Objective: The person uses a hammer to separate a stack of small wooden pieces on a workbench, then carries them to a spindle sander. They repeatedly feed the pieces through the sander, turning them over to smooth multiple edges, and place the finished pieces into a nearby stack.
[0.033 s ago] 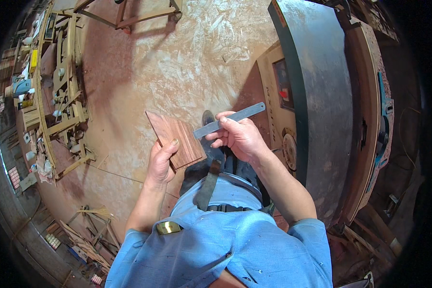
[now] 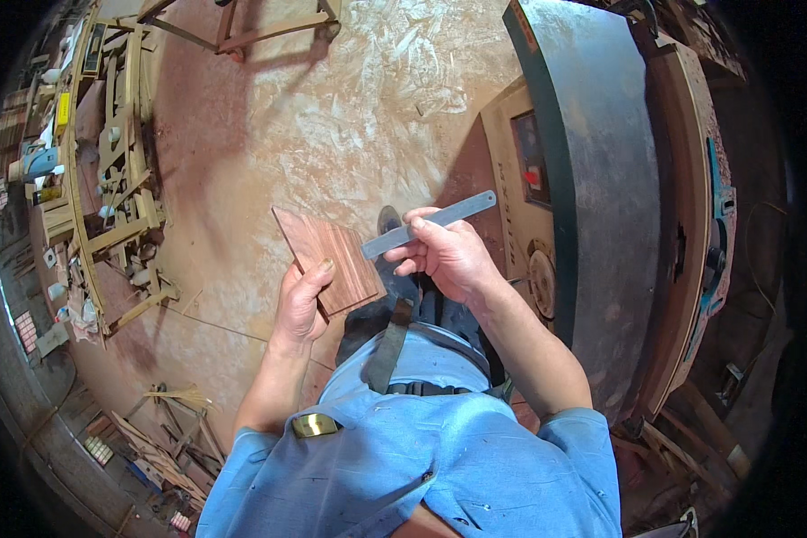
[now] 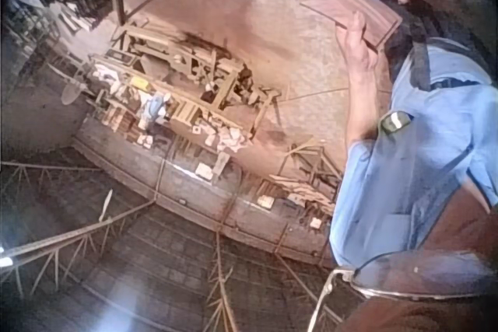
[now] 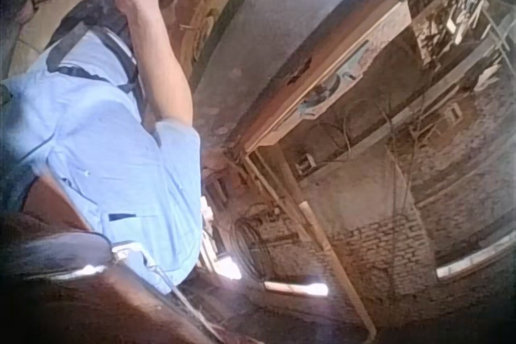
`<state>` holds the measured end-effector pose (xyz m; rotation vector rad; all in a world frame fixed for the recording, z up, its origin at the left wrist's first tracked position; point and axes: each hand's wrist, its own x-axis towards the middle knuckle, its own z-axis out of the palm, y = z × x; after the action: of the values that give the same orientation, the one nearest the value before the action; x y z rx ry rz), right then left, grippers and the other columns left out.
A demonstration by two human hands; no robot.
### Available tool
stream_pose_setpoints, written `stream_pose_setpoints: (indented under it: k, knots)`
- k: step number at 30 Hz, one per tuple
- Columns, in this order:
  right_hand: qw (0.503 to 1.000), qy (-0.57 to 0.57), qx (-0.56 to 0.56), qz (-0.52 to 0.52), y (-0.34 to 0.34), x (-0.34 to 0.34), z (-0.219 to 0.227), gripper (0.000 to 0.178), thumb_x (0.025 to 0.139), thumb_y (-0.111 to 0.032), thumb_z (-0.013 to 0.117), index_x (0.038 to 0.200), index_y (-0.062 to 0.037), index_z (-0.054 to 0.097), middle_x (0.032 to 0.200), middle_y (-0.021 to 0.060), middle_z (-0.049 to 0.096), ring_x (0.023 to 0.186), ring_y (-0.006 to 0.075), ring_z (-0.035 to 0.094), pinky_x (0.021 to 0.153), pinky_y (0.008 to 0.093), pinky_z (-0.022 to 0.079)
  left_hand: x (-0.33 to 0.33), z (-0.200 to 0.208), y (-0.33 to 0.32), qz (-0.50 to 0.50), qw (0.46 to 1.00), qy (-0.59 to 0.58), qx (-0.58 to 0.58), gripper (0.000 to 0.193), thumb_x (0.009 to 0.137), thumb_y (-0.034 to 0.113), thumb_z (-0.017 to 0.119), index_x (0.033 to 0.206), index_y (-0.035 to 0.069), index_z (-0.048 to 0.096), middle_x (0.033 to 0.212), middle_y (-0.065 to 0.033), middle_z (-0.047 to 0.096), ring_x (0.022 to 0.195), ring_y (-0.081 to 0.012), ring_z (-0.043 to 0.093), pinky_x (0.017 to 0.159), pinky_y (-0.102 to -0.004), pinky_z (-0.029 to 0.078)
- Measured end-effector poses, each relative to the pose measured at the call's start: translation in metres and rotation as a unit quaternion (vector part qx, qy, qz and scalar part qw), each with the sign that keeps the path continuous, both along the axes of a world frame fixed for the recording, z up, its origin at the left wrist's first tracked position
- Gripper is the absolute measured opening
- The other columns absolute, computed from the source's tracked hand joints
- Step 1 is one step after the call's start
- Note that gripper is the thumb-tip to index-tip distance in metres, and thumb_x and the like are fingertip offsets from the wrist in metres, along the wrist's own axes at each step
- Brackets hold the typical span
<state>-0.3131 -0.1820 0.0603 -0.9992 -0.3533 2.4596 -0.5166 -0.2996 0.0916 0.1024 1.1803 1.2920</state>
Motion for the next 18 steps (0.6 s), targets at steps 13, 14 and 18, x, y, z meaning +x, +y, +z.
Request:
stream_pose_setpoints:
  k: [13,14,18]
  knots:
    - [1.000,-0.010,-0.003,0.006,0.018,-0.033,-0.002,0.031,0.100,-0.022,0.059,0.119,0.0011,0.052,0.100,0.0167,0.068,0.085,0.0240,0.071,0.066,0.0334,0.059,-0.032,-0.005,0.017,0.005,1.000,-0.009,-0.002,0.048,0.093,0.012,0.060,0.136,-0.003,0.046,0.124,-0.0129,0.061,0.112,-0.0232,0.062,0.099,-0.0396,0.051]
    - [1.000,-0.010,-0.004,0.007,0.019,-0.036,-0.002,0.031,0.100,-0.022,0.059,0.119,0.0010,0.052,0.099,0.0166,0.067,0.085,0.0240,0.071,0.066,0.0333,0.059,-0.034,-0.005,0.018,0.005,1.000,-0.009,-0.002,0.048,0.093,0.012,0.060,0.136,-0.003,0.046,0.124,-0.0130,0.061,0.112,-0.0233,0.062,0.099,-0.0397,0.051]
    - [1.000,-0.022,-0.006,0.009,0.022,-0.047,-0.003,0.032,0.100,-0.022,0.060,0.120,0.0010,0.051,0.099,0.0169,0.067,0.085,0.0243,0.071,0.066,0.0337,0.059,-0.045,-0.005,0.021,0.005,1.000,-0.014,0.000,0.048,0.093,0.013,0.060,0.136,-0.003,0.046,0.124,-0.0132,0.060,0.113,-0.0234,0.061,0.099,-0.0402,0.051]
